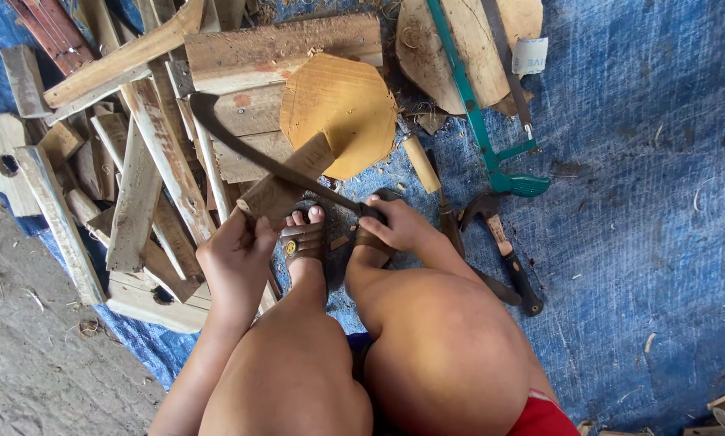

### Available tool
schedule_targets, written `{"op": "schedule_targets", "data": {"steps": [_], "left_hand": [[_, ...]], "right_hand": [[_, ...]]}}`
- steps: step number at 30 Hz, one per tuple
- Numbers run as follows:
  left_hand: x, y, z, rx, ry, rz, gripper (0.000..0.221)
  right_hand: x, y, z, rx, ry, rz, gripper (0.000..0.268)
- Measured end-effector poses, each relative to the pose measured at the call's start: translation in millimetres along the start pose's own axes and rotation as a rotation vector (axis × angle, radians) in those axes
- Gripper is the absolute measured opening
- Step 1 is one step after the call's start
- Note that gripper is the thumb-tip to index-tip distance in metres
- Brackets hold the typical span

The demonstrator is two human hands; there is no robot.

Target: Carving and cutting small wooden pieces using a curved blade and a hacksaw

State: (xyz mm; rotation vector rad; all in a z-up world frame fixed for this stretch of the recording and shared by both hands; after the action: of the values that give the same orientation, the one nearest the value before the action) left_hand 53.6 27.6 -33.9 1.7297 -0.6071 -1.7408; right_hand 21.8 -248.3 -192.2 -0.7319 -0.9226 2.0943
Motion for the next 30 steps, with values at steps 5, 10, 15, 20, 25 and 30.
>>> {"op": "schedule_targets", "data": {"steps": [5,10,15,20,25,30], "left_hand": [[-1,13,-3,0.031,-0.021,-0.001,0.033],[-1,10,-2,0.038,-0.006,-0.015,0.029],[-1,8,1,0.035,-0.004,-0.016,0.03],[-4,18,-1,0.038,-0.013,-0.029,0.026],[-2,11,2,0.012,-0.001,-0.027,0.016],[3,1,4,-0.02,-0.019,-0.028,0.016]], "right_hand": [[-16,35,-19,0.026,0.057,-0.117,0.064],[-7,19,-7,0.008,0.037,-0.142,0.071],[2,-17,14,-0.093,0.022,0.092,0.057],[8,-33,24,-0.184,0.012,0.142,0.055],[10,-46,27,-0.271,0.007,0.164,0.053],[-1,-72,33,-0.315,0.002,0.141,0.048]]}}
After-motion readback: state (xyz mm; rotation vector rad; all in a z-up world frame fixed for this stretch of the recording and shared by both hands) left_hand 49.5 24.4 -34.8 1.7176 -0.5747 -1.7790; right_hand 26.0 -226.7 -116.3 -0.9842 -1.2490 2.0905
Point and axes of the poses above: each hand's wrist, its own z-axis away from the middle knuckle, its own x-axis out of the palm, y = z × x, the point moved 8 cm from there along -z, towards the middle knuckle, and after that the axes turned 7 degrees about -z, right-handed, at the moved point
